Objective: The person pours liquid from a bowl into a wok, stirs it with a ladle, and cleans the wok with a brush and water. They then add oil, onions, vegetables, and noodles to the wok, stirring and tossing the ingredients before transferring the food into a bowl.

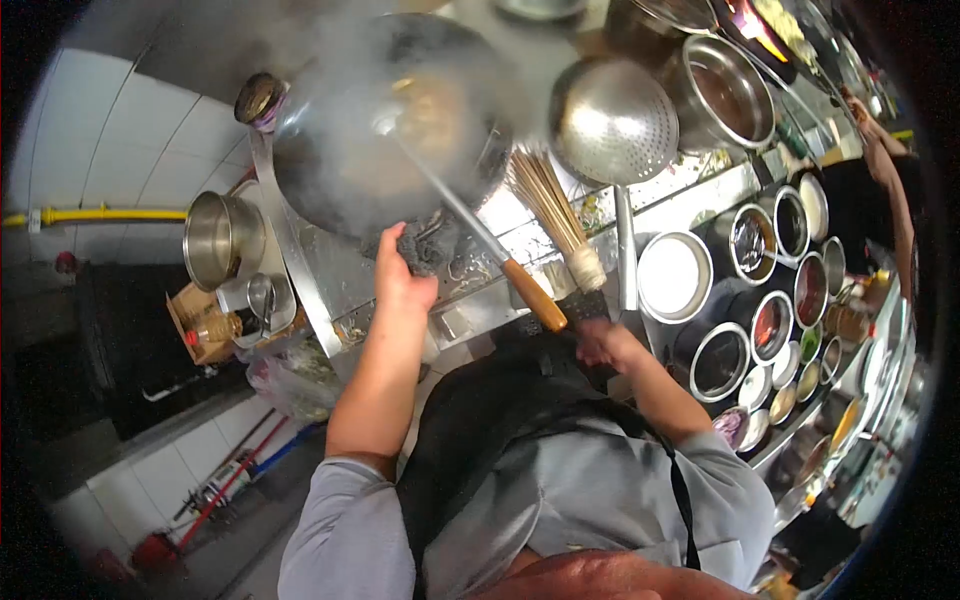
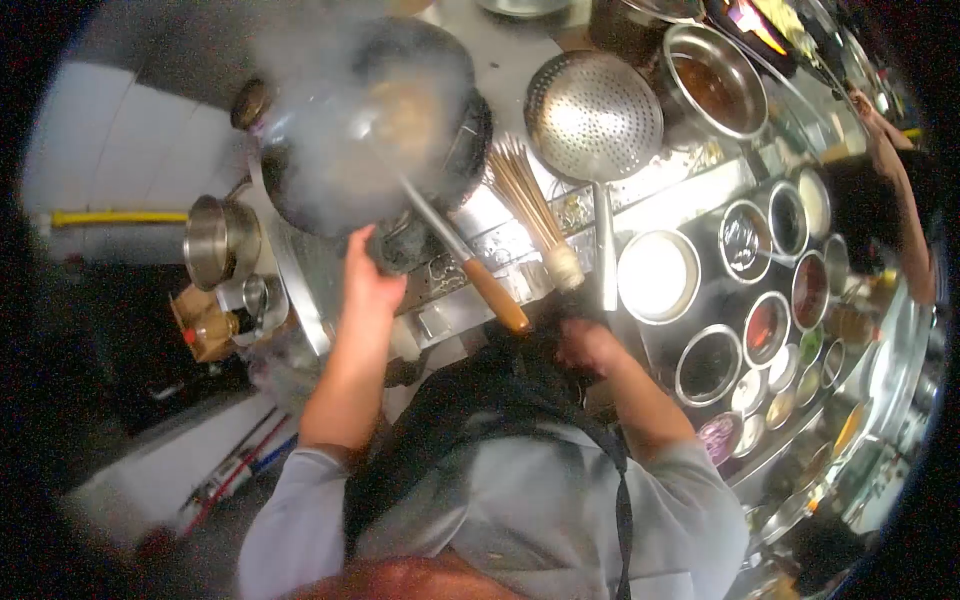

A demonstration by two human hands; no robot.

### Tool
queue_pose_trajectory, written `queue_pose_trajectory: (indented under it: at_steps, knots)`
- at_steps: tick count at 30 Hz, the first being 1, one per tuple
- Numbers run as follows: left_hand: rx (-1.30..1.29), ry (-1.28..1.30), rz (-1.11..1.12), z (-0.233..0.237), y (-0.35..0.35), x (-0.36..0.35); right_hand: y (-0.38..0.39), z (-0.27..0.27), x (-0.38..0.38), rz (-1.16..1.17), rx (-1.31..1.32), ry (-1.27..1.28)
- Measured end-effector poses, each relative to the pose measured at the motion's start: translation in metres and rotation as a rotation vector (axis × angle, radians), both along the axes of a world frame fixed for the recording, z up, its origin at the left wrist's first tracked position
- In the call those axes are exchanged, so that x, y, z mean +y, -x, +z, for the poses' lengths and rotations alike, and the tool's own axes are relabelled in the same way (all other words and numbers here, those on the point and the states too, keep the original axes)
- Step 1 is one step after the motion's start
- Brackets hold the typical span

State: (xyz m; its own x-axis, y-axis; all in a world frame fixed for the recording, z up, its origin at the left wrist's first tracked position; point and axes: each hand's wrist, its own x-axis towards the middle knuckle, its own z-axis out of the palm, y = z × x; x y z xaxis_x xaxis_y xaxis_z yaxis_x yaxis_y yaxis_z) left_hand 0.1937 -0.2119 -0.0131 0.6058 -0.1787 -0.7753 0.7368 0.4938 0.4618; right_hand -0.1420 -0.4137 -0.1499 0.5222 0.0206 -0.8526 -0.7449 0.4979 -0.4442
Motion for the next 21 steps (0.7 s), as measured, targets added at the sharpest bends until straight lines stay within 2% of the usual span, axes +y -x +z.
queue_pose_trajectory:
  at_steps: [2,3,4,6,11,20,21]
  knots:
    - [-0.021,-0.043,-0.031,0.008,0.004,0.002,-0.035,-0.054,0.013,-0.627,0.188,0.108]
    - [-0.006,-0.077,-0.053,0.013,0.004,0.004,-0.022,-0.144,0.01,-0.829,-0.188,-0.044]
    - [-0.019,-0.095,-0.059,0.011,0.003,0.009,-0.036,-0.19,0.005,-0.966,-0.273,-0.068]
    - [-0.093,-0.014,-0.156,0.003,-0.001,0.023,-0.063,-0.227,-0.002,-1.105,-0.293,-0.049]
    - [-0.132,0.002,-0.228,0.005,0.0,0.035,-0.079,-0.276,-0.002,-1.258,-0.324,-0.013]
    - [-0.225,-0.025,-0.256,0.047,0.03,0.03,-0.078,-0.26,0.0,-1.245,-0.327,-0.035]
    - [-0.251,0.062,-0.257,0.045,0.028,0.031,-0.076,-0.259,0.001,-1.233,-0.325,-0.035]
